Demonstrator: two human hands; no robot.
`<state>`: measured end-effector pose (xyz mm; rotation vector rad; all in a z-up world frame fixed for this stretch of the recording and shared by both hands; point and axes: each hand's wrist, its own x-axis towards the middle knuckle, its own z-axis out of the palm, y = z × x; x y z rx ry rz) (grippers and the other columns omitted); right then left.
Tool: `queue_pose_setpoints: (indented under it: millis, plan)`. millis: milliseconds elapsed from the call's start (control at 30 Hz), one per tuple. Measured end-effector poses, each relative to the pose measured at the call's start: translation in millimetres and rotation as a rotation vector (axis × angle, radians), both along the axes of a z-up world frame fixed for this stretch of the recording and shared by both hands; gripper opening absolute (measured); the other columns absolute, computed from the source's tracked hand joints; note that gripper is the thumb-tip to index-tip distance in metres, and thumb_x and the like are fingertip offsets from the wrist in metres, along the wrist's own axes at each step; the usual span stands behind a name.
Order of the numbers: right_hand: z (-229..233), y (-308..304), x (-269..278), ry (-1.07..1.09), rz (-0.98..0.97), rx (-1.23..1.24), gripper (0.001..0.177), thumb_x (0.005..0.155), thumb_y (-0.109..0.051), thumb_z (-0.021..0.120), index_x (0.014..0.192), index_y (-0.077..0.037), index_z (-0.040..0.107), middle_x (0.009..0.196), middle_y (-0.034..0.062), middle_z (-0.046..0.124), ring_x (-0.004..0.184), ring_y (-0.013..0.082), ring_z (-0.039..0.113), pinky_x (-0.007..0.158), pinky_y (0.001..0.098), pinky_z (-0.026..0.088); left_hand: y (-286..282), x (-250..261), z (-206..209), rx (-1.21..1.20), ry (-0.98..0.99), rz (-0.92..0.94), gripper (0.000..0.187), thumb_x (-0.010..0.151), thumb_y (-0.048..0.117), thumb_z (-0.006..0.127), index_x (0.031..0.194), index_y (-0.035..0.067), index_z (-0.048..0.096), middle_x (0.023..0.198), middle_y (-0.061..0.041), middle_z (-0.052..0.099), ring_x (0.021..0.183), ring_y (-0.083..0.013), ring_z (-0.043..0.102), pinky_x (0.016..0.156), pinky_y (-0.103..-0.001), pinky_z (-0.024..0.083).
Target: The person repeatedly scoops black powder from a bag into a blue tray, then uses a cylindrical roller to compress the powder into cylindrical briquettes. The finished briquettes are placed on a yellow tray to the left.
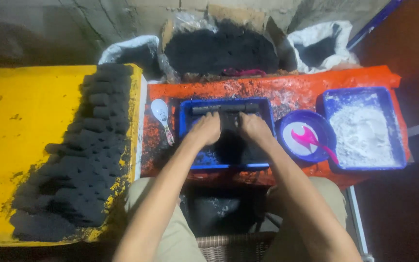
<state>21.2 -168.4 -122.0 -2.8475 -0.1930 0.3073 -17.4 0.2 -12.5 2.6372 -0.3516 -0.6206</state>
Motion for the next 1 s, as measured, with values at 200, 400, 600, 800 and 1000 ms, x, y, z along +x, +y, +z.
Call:
queue_pose_setpoints:
  millis: [200, 400, 600, 800, 1000]
  plan:
    - [87, 10, -31, -0.099, 0.159, -0.054, 0.038, 0.080, -0.001, 0.032, 0.117, 0.003, 0.040, 0.090, 0.0264, 0.056, 0.080, 0.0416, 0.059, 0.065, 0.0475, 0.049, 17, -6, -19, -0.023, -0.181, -0.166, 0.040, 0.070, -0.003, 0.052, 0.108, -0.010, 0.043, 0.090, -0.028, 0.056, 0.086, -0.0403, 0.057, 0.071, -0.047, 0.049]
    - [74, 1, -15, -0.086, 0.026, -0.043, 0.024, 0.078, -0.008, 0.038, 0.099, -0.004, 0.050, 0.081, 0.0230, 0.060, 0.074, 0.0405, 0.060, 0.061, 0.0476, 0.051, 18, 5, -32, 0.057, -0.348, -0.033, 0.026, 0.076, 0.020, 0.042, 0.075, 0.006, 0.064, 0.070, -0.017, 0.063, 0.072, -0.0347, 0.062, 0.063, -0.045, 0.049]
    - [68, -3, -24, -0.103, -0.008, -0.079, 0.026, 0.078, -0.014, 0.042, 0.099, -0.010, 0.055, 0.076, 0.0188, 0.061, 0.072, 0.0354, 0.062, 0.062, 0.0436, 0.051, 21, -11, 2, -0.037, -0.245, 0.007, 0.026, 0.075, 0.019, 0.045, 0.086, 0.004, 0.064, 0.078, -0.020, 0.062, 0.077, -0.0359, 0.061, 0.068, -0.045, 0.048]
    - [51, -7, -32, -0.073, 0.023, -0.026, 0.031, 0.076, -0.029, 0.043, 0.096, -0.009, 0.056, 0.075, 0.0204, 0.062, 0.071, 0.0356, 0.062, 0.063, 0.0460, 0.050, 14, -18, 16, -0.070, -0.171, -0.058, 0.044, 0.072, -0.003, 0.043, 0.115, -0.012, 0.039, 0.108, -0.034, 0.046, 0.100, -0.0439, 0.049, 0.083, -0.049, 0.042]
    - [27, -13, -21, -0.285, 0.258, -0.020, 0.035, 0.078, -0.004, 0.040, 0.112, 0.002, 0.046, 0.086, 0.0199, 0.061, 0.072, 0.0341, 0.062, 0.060, 0.0396, 0.051, 2, 10, -41, -0.033, -0.284, -0.074, 0.025, 0.075, 0.001, 0.043, 0.098, -0.005, 0.050, 0.080, -0.022, 0.059, 0.078, -0.0385, 0.060, 0.064, -0.045, 0.049]
